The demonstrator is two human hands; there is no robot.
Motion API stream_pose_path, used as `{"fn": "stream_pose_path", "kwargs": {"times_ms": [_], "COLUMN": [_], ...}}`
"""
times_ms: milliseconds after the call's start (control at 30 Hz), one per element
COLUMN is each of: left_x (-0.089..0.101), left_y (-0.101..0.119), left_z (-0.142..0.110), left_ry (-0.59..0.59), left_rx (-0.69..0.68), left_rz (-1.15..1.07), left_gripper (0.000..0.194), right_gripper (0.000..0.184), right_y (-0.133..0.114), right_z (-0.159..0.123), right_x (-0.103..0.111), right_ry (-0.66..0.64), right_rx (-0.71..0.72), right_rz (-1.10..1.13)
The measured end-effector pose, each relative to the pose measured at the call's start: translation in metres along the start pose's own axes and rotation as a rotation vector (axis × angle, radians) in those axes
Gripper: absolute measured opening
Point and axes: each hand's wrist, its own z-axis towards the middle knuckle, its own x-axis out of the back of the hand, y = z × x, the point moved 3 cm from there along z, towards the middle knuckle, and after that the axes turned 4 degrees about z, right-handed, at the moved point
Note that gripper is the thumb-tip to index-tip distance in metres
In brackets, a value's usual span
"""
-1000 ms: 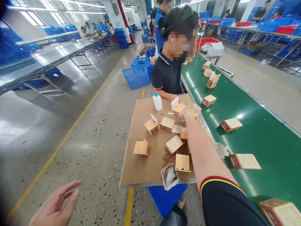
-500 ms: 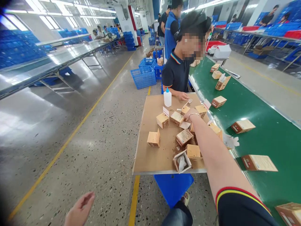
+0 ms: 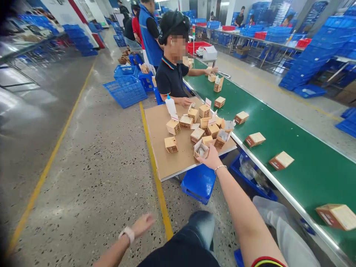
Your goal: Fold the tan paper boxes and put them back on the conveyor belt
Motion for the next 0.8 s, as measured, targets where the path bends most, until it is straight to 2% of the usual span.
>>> {"fn": "stream_pose_path", "kwargs": {"times_ms": [67,100,167,233,300,433,533,633,700,800], "left_x": [0.020,0.033,0.061,0.087,0.110,0.139,0.143,0.131,0.118,0.101], "left_y": [0.028,0.044,0.073,0.094,0.103,0.105,0.113,0.128,0.133,0.124], "left_z": [0.013,0.018,0.022,0.022,0.025,0.054,0.093,0.128,0.145,0.161], "left_ry": [-0.004,0.005,-0.017,-0.053,-0.060,-0.029,0.106,0.246,0.263,0.255], "left_rx": [-0.130,-0.219,-0.394,-0.538,-0.650,-0.795,-0.888,-1.045,-1.155,-1.236], "left_rz": [-0.113,-0.190,-0.274,-0.278,-0.254,-0.201,-0.164,-0.076,0.028,0.157], "left_gripper": [0.020,0.025,0.030,0.032,0.032,0.031,0.045,0.063,0.064,0.052], "right_gripper": [0.084,0.080,0.056,0.028,0.014,0.018,0.022,0.026,0.027,0.023], "right_y": [0.007,0.009,0.009,0.007,0.004,-0.010,-0.026,-0.041,-0.046,-0.042], "right_z": [-0.004,-0.002,0.004,0.012,0.017,0.018,0.015,0.006,-0.004,-0.023], "right_x": [-0.022,-0.031,-0.038,-0.035,-0.027,-0.025,-0.045,-0.078,-0.100,-0.126], "right_ry": [0.013,0.010,-0.016,-0.052,-0.071,-0.033,0.099,0.227,0.272,0.344], "right_rx": [0.020,0.044,0.124,0.217,0.289,0.391,0.382,0.353,0.379,0.472], "right_rz": [-0.083,-0.143,-0.249,-0.293,-0.287,-0.238,-0.211,-0.145,-0.061,0.079]}}
